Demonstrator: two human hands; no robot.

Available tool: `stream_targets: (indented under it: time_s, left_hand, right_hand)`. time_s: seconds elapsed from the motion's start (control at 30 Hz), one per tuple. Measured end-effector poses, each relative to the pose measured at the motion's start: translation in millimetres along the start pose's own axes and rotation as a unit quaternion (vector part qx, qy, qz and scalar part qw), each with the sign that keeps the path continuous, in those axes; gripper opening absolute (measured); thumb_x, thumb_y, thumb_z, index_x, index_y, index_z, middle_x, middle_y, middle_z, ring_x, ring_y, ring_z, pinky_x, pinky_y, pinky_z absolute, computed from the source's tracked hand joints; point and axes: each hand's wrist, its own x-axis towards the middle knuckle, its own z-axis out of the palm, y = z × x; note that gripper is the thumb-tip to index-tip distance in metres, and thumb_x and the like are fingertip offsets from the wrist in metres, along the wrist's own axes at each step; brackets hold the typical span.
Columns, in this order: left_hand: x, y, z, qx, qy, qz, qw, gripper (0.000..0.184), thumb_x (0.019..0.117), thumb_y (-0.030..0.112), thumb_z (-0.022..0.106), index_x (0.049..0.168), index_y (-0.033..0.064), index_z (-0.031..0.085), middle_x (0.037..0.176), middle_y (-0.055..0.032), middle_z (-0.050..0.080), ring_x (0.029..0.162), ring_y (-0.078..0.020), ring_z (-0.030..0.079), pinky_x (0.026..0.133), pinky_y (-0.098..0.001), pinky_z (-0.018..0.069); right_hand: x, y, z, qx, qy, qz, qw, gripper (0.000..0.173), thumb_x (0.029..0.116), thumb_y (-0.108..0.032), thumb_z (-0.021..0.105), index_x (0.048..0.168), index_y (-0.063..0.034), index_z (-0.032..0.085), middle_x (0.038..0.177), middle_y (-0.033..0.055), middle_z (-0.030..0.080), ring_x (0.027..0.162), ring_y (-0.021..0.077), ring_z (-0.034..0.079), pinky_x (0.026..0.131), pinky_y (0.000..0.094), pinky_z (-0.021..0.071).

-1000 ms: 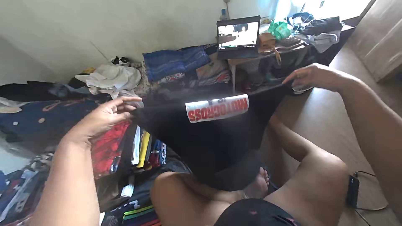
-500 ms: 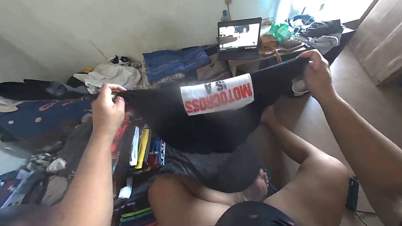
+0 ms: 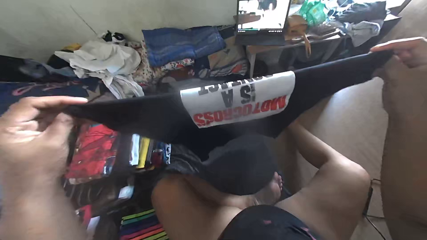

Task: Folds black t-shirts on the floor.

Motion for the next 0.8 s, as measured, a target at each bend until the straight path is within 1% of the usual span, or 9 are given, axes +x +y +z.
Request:
stream_targets:
  time_s: [0.07,0.17,0.27,0.37,0.43,0.53,0.6,0.7,0.8]
  left_hand:
    - [-1,1,0,-0.022,0.031,0.027,0.999,0.026,0.1023,0.015,0.055,0.121,-0.0027,0.061,0.112,0.0022,0.066,0.099,0.0053,0.061,0.093,-0.0156,0.0509]
    - [2,-17,7,-0.044,0.048,0.025,0.998,0.022,0.1033,0.019,0.053,0.119,0.0053,0.061,0.110,0.0122,0.063,0.100,0.0092,0.059,0.092,-0.0128,0.0491]
    - [5,-40,34,-0.009,0.036,0.009,0.999,0.025,0.1030,0.013,0.053,0.122,-0.0032,0.059,0.113,-0.0015,0.064,0.097,0.0034,0.060,0.090,-0.0172,0.0498]
    - [7,-74,81,0.004,0.000,-0.022,1.000,0.028,0.0990,0.011,0.051,0.119,-0.0053,0.059,0.112,-0.0051,0.064,0.089,0.0061,0.058,0.082,-0.0152,0.0508]
    - [6,-100,113,0.015,-0.020,-0.067,0.997,0.026,0.0956,0.008,0.054,0.114,-0.0078,0.064,0.110,-0.0148,0.065,0.087,-0.0082,0.061,0.080,-0.0278,0.0540]
    - [10,-146,154,0.063,-0.076,-0.156,0.983,0.021,0.0994,0.002,0.058,0.117,-0.0059,0.068,0.118,-0.0256,0.067,0.107,-0.0377,0.066,0.095,-0.0592,0.0506]
    - [21,-169,183,0.094,-0.112,-0.247,0.958,0.023,0.1029,0.003,0.057,0.122,-0.0042,0.066,0.113,-0.0288,0.067,0.100,-0.0447,0.065,0.091,-0.0650,0.0483]
    - [36,-214,223,0.082,-0.149,-0.340,0.925,0.029,0.1056,0.008,0.051,0.131,-0.0042,0.060,0.107,-0.0313,0.066,0.082,-0.0424,0.065,0.078,-0.0610,0.0523]
    - [46,-251,262,0.036,-0.137,-0.414,0.899,0.030,0.1066,0.009,0.049,0.134,-0.0015,0.057,0.106,-0.0280,0.067,0.072,-0.0327,0.067,0.072,-0.0529,0.0578]
  right_hand:
    - [3,3,-5,0.006,0.010,-0.041,0.999,0.021,0.1008,-0.007,0.053,0.119,-0.0111,0.063,0.095,-0.0177,0.066,0.077,-0.0098,0.061,0.073,0.0131,0.0535]
    - [17,15,0,0.015,0.018,-0.063,0.998,0.022,0.1014,-0.006,0.050,0.119,-0.0088,0.063,0.101,-0.0143,0.067,0.086,-0.0075,0.061,0.082,0.0166,0.0531]
    - [25,21,31,-0.033,0.001,-0.024,0.999,0.023,0.1043,-0.008,0.045,0.118,-0.0034,0.063,0.106,-0.0094,0.066,0.094,-0.0096,0.059,0.089,0.0157,0.0511]
    - [29,59,70,-0.098,-0.069,0.047,0.992,0.027,0.1042,-0.008,0.045,0.120,0.0033,0.064,0.093,0.0055,0.063,0.073,0.0007,0.053,0.072,0.0229,0.0505]
    - [30,96,99,-0.090,-0.117,0.104,0.984,0.024,0.1036,-0.006,0.050,0.119,0.0010,0.066,0.086,0.0071,0.064,0.065,0.0068,0.055,0.064,0.0282,0.0531]
    - [27,141,146,-0.086,-0.171,0.174,0.966,0.023,0.1059,-0.007,0.050,0.121,0.0001,0.066,0.086,0.0110,0.066,0.063,0.0129,0.058,0.063,0.0334,0.0538]
    - [18,148,183,-0.098,-0.200,0.243,0.944,0.026,0.1085,-0.011,0.046,0.130,-0.0025,0.059,0.093,0.0154,0.066,0.068,0.0169,0.061,0.067,0.0361,0.0564]
    - [13,172,232,-0.094,-0.233,0.314,0.916,0.033,0.1115,-0.020,0.043,0.140,-0.0046,0.048,0.112,0.0208,0.064,0.085,0.0251,0.068,0.078,0.0409,0.0595]
    - [24,175,277,-0.099,-0.219,0.367,0.899,0.037,0.1119,-0.014,0.038,0.145,0.0021,0.043,0.127,0.0275,0.059,0.099,0.0315,0.069,0.084,0.0410,0.0589]
